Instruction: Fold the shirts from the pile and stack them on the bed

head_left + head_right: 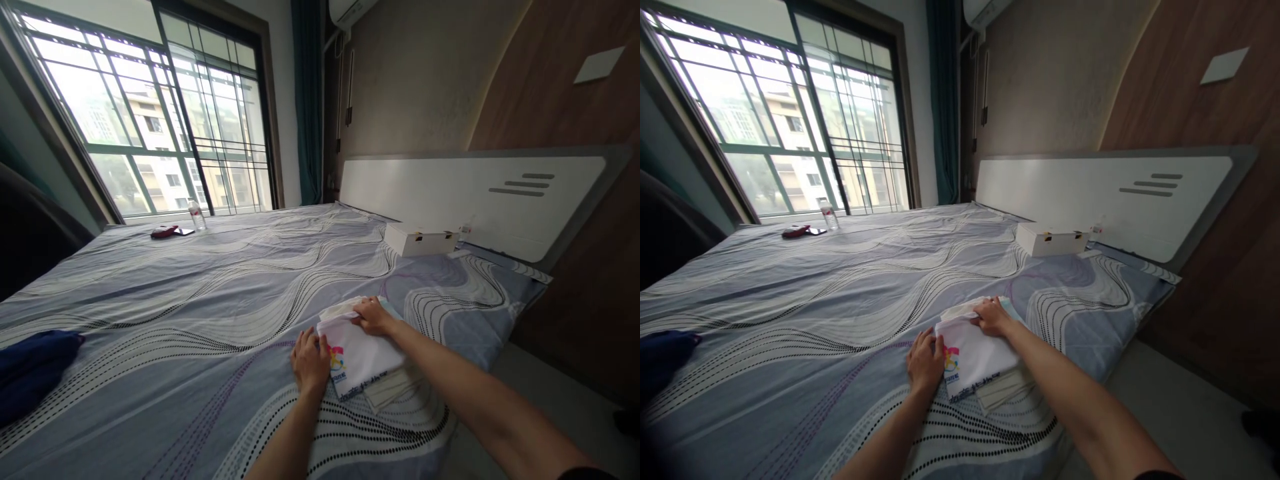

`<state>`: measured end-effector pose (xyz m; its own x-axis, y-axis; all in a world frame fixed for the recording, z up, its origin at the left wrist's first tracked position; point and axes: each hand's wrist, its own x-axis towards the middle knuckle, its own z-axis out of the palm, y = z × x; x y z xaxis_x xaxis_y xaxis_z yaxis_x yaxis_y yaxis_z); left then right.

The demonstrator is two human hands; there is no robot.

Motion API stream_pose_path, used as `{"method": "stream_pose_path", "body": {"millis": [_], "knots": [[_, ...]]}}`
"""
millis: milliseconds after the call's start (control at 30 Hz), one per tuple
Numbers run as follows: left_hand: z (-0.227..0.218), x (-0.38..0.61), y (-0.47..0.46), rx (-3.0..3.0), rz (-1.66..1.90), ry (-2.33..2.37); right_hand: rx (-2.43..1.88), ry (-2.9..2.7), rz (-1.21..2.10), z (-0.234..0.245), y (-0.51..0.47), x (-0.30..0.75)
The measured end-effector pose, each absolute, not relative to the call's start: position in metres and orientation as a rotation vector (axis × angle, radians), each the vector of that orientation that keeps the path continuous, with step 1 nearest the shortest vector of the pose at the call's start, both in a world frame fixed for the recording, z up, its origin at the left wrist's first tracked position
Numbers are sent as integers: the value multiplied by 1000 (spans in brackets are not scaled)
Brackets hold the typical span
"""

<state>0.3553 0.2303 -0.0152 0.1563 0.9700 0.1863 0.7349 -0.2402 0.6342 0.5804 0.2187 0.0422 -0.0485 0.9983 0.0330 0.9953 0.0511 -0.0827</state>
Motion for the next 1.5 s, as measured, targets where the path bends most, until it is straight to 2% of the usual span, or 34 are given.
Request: {"method": "stream_pose_path", "body": {"millis": [200,267,367,433,600,667,767,867,1033,1200,1333,1500], "knots": [[-21,360,226,2099,873,1647,-2169,-2099,-88,35,237,546],[-24,361,222,2288,881,1480,-2212,-2003,-138,19,232,521],[-27,361,216,2571,702,1171,-2300,-1937,-10,-2,219,506],[-25,361,215,2614,569,1145,-2431,-1835,63,-5,213,519],[-16,362,216,2596,456,1183,-2759,-1443,297,18,207,580],[-15,362,217,2578,440,1183,-2836,-1340,280,24,203,583],[-16,363,218,2550,438,1172,-2712,-1583,67,18,194,566],[-18,364,218,2536,454,1151,-2532,-1795,114,11,185,553],[-19,365,219,2523,467,1163,-2748,-1431,304,16,189,564],[-16,364,220,2520,439,1165,-2699,-1478,146,10,177,562],[-11,364,222,2524,356,1143,-2683,-1384,249,9,159,567],[-8,357,220,2565,245,1087,-2704,-1359,201,12,155,567]]}}
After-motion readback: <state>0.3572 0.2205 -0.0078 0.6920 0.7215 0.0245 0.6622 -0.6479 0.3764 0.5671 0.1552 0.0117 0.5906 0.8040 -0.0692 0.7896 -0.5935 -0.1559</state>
